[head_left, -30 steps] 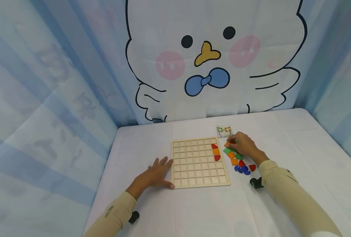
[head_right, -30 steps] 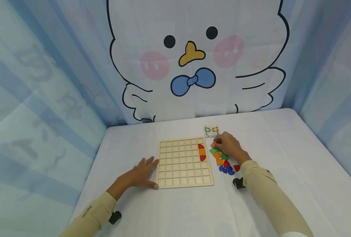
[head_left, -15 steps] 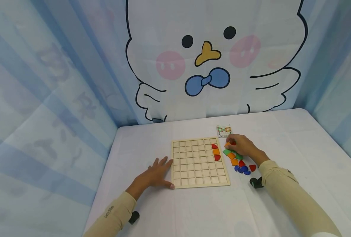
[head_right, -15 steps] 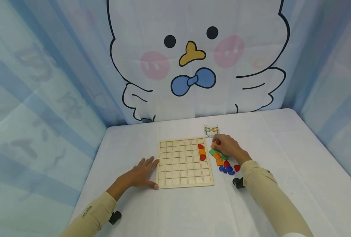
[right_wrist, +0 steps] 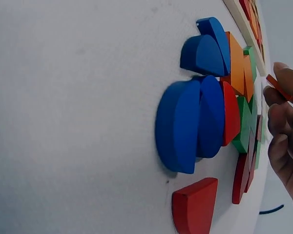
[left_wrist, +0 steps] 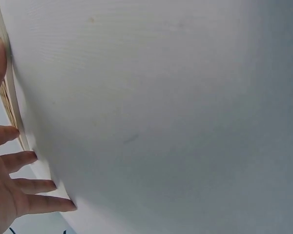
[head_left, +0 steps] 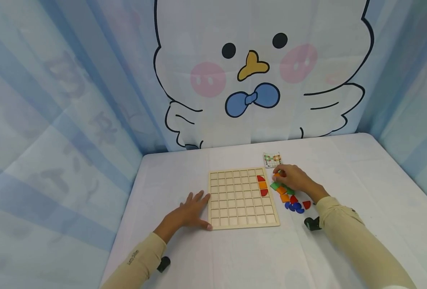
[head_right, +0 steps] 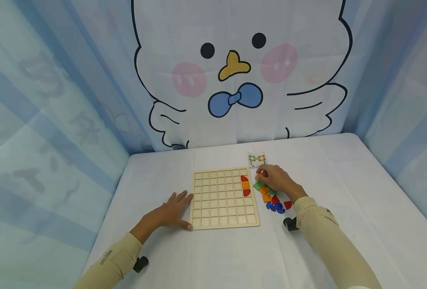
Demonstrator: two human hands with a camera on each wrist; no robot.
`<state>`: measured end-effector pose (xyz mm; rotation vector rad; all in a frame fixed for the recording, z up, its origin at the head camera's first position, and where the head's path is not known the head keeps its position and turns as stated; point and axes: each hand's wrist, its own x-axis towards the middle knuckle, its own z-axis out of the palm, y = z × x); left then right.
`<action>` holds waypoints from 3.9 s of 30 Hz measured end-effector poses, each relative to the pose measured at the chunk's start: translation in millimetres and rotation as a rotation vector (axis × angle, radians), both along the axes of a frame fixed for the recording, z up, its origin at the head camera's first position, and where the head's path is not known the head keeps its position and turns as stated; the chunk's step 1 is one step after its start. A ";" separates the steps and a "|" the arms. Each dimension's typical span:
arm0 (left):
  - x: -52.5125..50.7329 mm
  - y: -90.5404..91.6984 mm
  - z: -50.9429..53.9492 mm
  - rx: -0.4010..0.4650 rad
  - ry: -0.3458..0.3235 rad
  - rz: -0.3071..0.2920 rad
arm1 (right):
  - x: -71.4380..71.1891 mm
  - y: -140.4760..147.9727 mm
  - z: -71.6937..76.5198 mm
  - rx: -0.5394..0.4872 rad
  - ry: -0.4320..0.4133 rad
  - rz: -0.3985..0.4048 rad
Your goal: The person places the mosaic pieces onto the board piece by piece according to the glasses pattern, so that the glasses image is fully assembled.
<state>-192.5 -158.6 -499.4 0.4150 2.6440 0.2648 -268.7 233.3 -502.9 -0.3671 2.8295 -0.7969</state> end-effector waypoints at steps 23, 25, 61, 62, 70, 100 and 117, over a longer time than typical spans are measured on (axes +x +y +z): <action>3.4 4.6 7.7 -0.010 -0.025 0.017 | 0.3 -7.0 9.0 -0.280 -0.140 0.015; 3.2 4.8 7.8 -0.010 -0.023 0.013 | -0.2 -9.5 8.4 -0.307 -0.147 0.023; 0.5 3.6 2.2 -0.017 -0.012 0.017 | -23.3 -58.4 -3.3 -0.202 -0.050 0.084; 0.6 3.8 2.2 -0.018 -0.012 0.018 | -23.9 -59.1 -3.5 -0.184 -0.045 0.084; 0.2 4.4 2.5 -0.016 -0.013 0.017 | -24.1 -62.2 0.2 -0.052 -0.030 0.088; 2.3 3.7 3.5 -0.014 0.003 0.000 | -23.6 -64.3 4.0 0.004 -0.048 0.080; 2.0 3.8 6.1 -0.017 -0.004 0.006 | -17.8 -36.6 12.3 -0.164 -0.015 0.061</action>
